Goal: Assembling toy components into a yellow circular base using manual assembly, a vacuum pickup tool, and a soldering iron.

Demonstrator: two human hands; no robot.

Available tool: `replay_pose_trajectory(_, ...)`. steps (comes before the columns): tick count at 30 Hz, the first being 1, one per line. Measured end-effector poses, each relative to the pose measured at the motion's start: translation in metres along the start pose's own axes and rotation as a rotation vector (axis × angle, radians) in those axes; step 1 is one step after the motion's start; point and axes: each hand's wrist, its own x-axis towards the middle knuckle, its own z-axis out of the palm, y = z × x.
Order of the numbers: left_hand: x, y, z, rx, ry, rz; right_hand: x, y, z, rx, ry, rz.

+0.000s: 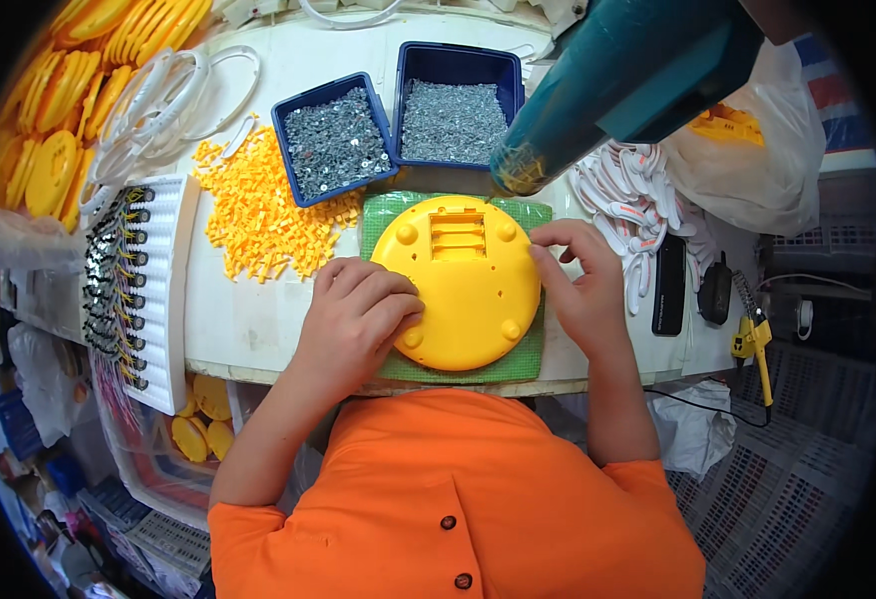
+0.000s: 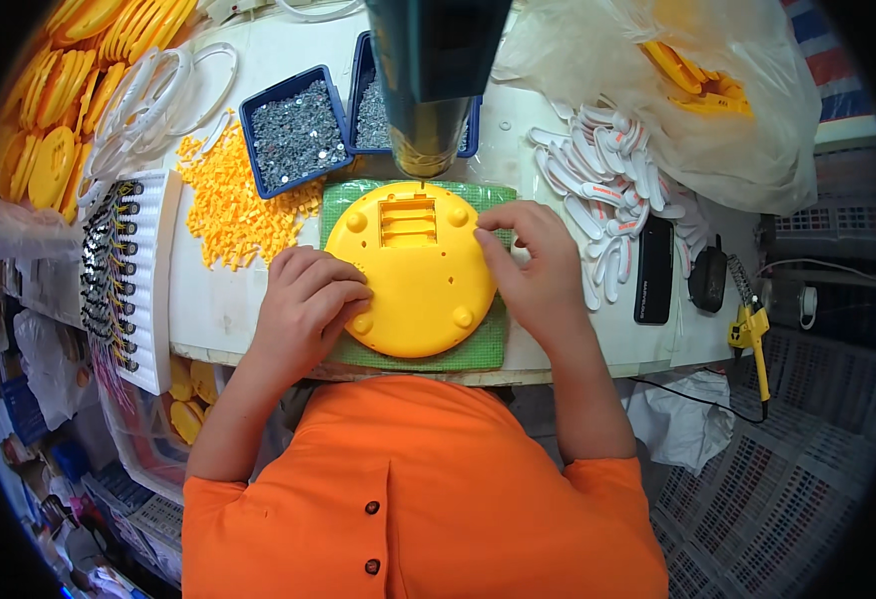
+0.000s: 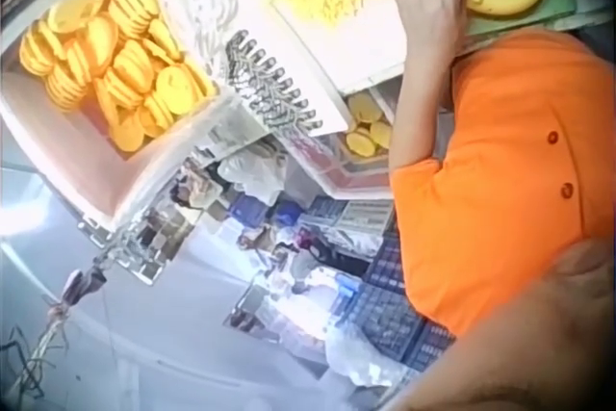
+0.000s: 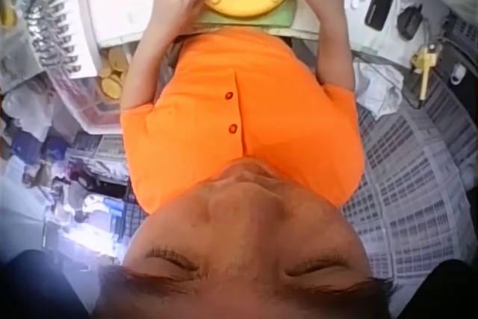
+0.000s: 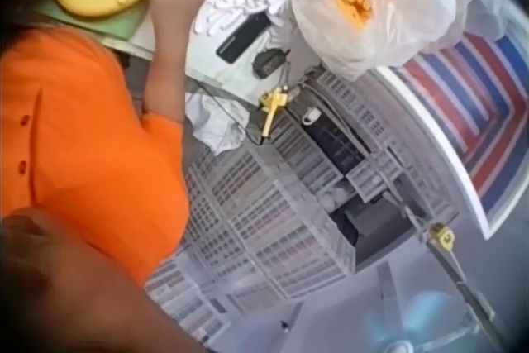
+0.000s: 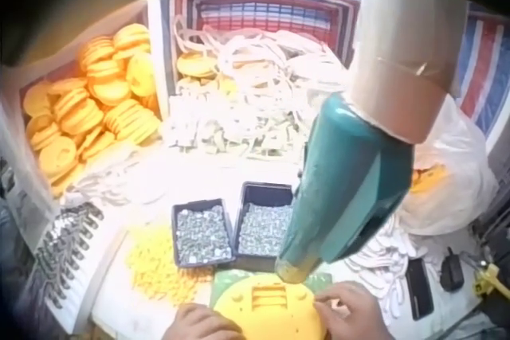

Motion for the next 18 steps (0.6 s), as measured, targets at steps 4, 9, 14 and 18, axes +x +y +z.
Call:
replay_pose_trajectory(4,0.000,0.000,-0.003,-0.012,-0.019,0.017,0.000,0.004,0.010,-0.213,-0.016,-0.326)
replay_pose_trajectory(9,-0.001,-0.005,-0.008,-0.030,-0.051,0.072,-0.001,0.001,0.019,-0.300,-0.068,-0.390)
replay_pose_trajectory(14,0.017,-0.018,-0.019,-0.125,-0.009,0.045,-0.003,0.000,0.018,-0.406,-0.071,-0.443)
replay_pose_trajectory(18,0.057,-0.040,-0.018,-0.096,0.107,0.040,0.001,-0.001,0.012,-0.342,-0.048,-0.417)
